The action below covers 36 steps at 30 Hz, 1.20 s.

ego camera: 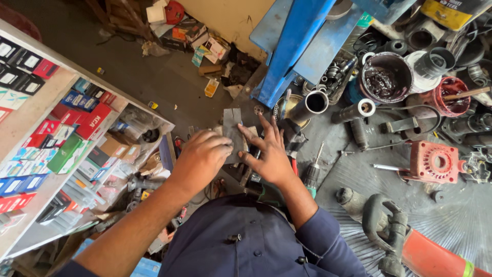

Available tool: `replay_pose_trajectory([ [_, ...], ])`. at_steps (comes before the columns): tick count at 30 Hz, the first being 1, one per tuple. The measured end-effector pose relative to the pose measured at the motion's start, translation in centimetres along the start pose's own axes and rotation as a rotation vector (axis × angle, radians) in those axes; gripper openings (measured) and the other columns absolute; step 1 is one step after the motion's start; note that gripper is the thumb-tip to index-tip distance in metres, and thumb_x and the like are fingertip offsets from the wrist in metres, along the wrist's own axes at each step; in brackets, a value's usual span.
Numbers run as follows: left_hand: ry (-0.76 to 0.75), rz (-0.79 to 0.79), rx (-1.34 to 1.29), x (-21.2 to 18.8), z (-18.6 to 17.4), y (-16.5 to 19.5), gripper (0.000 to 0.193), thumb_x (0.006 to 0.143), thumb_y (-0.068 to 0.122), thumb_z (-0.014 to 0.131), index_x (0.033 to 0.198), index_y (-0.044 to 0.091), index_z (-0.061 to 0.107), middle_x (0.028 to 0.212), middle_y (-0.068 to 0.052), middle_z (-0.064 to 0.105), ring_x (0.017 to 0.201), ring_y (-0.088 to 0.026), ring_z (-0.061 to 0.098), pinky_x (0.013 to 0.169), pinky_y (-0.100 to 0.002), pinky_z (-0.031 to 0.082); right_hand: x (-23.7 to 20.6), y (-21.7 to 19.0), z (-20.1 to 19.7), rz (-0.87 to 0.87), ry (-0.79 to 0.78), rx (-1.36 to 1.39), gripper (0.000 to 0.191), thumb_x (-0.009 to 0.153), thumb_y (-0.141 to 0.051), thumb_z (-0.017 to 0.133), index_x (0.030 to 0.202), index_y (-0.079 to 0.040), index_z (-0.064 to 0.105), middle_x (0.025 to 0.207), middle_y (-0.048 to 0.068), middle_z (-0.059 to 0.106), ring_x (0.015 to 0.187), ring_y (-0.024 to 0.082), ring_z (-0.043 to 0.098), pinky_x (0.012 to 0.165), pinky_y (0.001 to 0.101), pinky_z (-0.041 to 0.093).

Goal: The person cleans a red demolition hammer with an air blower, then works on its switch housing with a screwdriver, removing and refitting small components such as brushes and screws. They handle small parts at the bench and finally reattach the housing cover and check the assembled tool.

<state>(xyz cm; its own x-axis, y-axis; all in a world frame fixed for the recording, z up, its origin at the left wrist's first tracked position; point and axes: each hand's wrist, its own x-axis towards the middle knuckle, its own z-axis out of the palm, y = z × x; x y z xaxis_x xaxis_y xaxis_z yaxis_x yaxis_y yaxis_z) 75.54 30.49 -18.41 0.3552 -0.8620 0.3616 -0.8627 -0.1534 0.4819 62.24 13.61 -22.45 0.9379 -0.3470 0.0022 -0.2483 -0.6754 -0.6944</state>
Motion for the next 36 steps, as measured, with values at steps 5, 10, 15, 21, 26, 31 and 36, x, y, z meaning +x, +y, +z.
replay_pose_trajectory([
  [5, 0.070, -0.006, 0.029, -0.1, 0.0, 0.2, 0.014, 0.084, 0.006, 0.073, 0.097, 0.003, 0.075, 0.110, -0.008, 0.073, 0.109, -0.029, 0.064, 0.106, -0.045, 0.048, -0.1, 0.0, 0.1, -0.007, 0.007, -0.003, 0.069, 0.083, -0.043, 0.077, 0.148, -0.036, 0.056, 0.169, 0.017, 0.024, 0.156, 0.051, 0.010, 0.121, 0.0676, 0.011],
  [10, 0.057, 0.019, 0.040, -0.6, 0.0, 0.2, 0.015, 0.081, 0.006, 0.074, 0.095, 0.003, 0.075, 0.110, -0.008, 0.073, 0.110, -0.030, 0.065, 0.106, -0.046, 0.047, 0.1, 0.0, 0.2, 0.007, -0.002, 0.017, 0.070, 0.081, -0.043, 0.079, 0.147, -0.036, 0.057, 0.169, 0.017, 0.023, 0.156, 0.051, 0.010, 0.121, 0.0674, 0.010],
  [15, 0.049, -0.007, 0.036, -0.4, 0.7, -0.9, 0.015, 0.083, 0.007, 0.072, 0.097, 0.003, 0.076, 0.111, -0.008, 0.072, 0.114, -0.032, 0.063, 0.107, -0.045, 0.047, 0.2, 0.1, 0.4, 0.024, -0.019, 0.009, 0.072, 0.081, -0.042, 0.080, 0.148, -0.037, 0.056, 0.169, 0.017, 0.024, 0.156, 0.051, 0.010, 0.122, 0.0668, 0.011],
  [21, 0.016, 0.052, 0.034, -0.1, 0.9, -0.9, 0.015, 0.082, 0.007, 0.070, 0.096, 0.004, 0.076, 0.110, -0.008, 0.072, 0.114, -0.031, 0.063, 0.110, -0.047, 0.045, 0.4, 1.0, 0.5, -0.008, -0.026, 0.065, 0.072, 0.079, -0.043, 0.082, 0.146, -0.036, 0.058, 0.169, 0.018, 0.022, 0.157, 0.051, 0.008, 0.120, 0.0670, 0.011],
  [26, 0.017, 0.044, 0.056, 0.3, 0.5, -0.2, 0.014, 0.084, 0.007, 0.071, 0.097, 0.004, 0.075, 0.110, -0.008, 0.072, 0.112, -0.029, 0.064, 0.113, -0.047, 0.045, 0.3, 1.4, 0.2, -0.009, -0.038, 0.060, 0.073, 0.078, -0.044, 0.083, 0.146, -0.037, 0.058, 0.171, 0.018, 0.020, 0.156, 0.051, 0.008, 0.121, 0.0669, 0.012],
  [31, 0.037, 0.065, 0.068, 0.2, 0.7, 0.3, 0.015, 0.082, 0.007, 0.070, 0.095, 0.003, 0.075, 0.110, -0.010, 0.072, 0.114, -0.032, 0.063, 0.110, -0.046, 0.045, 0.4, 1.3, -0.1, -0.001, -0.042, 0.043, 0.073, 0.076, -0.042, 0.084, 0.145, -0.037, 0.060, 0.171, 0.018, 0.020, 0.157, 0.052, 0.005, 0.120, 0.0672, 0.012],
  [36, 0.014, 0.052, 0.082, 0.1, 0.9, 0.0, 0.016, 0.084, 0.008, 0.069, 0.099, 0.003, 0.074, 0.108, -0.009, 0.071, 0.111, -0.030, 0.064, 0.115, -0.046, 0.044, 0.3, 1.3, 0.1, 0.004, -0.031, 0.068, 0.073, 0.078, -0.044, 0.084, 0.146, -0.038, 0.058, 0.170, 0.018, 0.020, 0.156, 0.051, 0.010, 0.121, 0.0671, 0.014],
])
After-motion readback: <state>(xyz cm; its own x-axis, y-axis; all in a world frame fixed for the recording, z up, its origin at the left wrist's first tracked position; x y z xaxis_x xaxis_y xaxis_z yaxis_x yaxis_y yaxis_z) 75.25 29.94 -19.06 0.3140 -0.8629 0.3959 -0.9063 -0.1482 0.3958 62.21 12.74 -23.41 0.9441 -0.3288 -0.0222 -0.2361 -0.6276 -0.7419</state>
